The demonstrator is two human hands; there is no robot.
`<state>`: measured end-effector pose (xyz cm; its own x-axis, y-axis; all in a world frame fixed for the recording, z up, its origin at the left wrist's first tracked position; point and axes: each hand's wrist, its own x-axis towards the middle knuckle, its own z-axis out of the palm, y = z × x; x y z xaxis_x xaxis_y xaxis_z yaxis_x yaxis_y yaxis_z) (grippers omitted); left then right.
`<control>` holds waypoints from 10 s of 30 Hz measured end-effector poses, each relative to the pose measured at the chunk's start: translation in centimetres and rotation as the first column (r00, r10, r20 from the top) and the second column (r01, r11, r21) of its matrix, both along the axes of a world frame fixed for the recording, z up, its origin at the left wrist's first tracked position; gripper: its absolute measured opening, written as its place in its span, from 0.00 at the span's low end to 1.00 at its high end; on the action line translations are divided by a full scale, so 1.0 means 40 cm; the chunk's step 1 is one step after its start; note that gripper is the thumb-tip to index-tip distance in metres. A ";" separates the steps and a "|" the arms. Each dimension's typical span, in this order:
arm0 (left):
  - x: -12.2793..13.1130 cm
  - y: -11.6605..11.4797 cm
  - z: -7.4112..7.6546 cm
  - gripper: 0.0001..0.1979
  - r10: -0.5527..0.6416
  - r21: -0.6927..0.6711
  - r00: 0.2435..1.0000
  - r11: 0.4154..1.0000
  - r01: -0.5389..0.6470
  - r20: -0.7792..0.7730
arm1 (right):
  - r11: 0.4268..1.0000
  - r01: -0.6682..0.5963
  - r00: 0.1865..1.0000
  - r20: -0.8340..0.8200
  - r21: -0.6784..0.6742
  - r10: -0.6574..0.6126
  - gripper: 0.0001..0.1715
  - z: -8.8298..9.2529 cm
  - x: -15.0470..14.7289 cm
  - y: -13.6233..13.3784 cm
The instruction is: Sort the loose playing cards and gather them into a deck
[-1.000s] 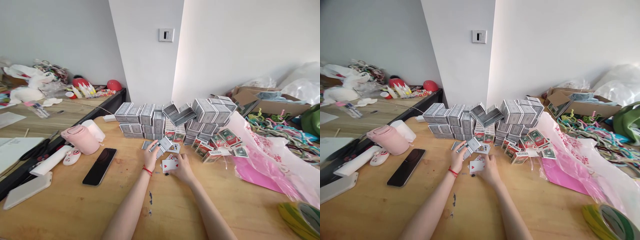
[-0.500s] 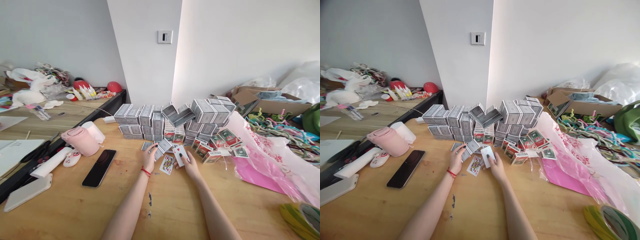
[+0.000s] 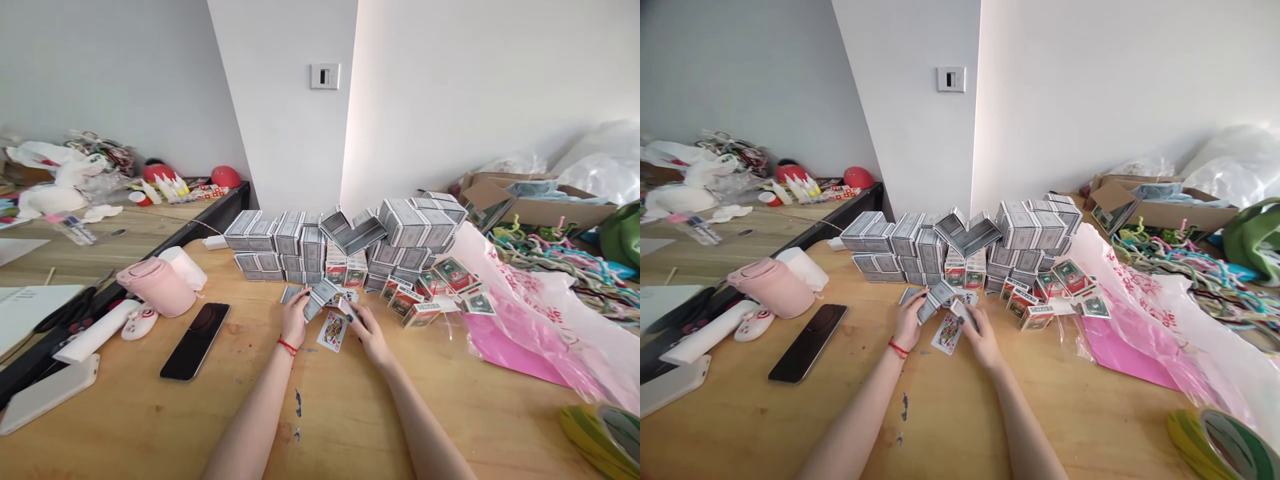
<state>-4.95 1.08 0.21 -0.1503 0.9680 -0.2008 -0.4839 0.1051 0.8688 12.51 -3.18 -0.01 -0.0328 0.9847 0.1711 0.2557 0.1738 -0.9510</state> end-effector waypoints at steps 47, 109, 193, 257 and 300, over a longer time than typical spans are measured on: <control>0.006 0.008 -0.035 0.13 0.035 0.110 0.960 0.994 -0.005 -0.277 | 0.984 0.039 0.970 0.228 0.175 -0.079 0.29 -0.020 -0.006 0.003; -0.001 0.002 -0.024 0.13 0.009 0.122 0.876 0.991 0.056 -0.482 | 0.989 0.095 0.960 0.254 0.109 -0.120 0.30 -0.007 -0.015 -0.002; -0.021 -0.011 -0.022 0.11 0.398 0.403 0.388 0.912 -0.071 -0.832 | 0.967 0.177 0.852 -0.463 -0.184 -0.244 0.21 -0.039 0.033 0.037; 0.022 -0.011 -0.042 0.15 0.120 0.214 0.840 0.977 -0.005 -0.529 | 0.952 0.091 0.602 -0.745 -0.293 -0.287 0.17 -0.041 0.009 0.038; 0.018 -0.021 -0.024 0.24 0.064 0.312 0.821 0.939 0.143 -0.567 | 0.981 -0.003 0.767 -0.630 -0.196 -0.123 0.43 -0.007 -0.020 0.013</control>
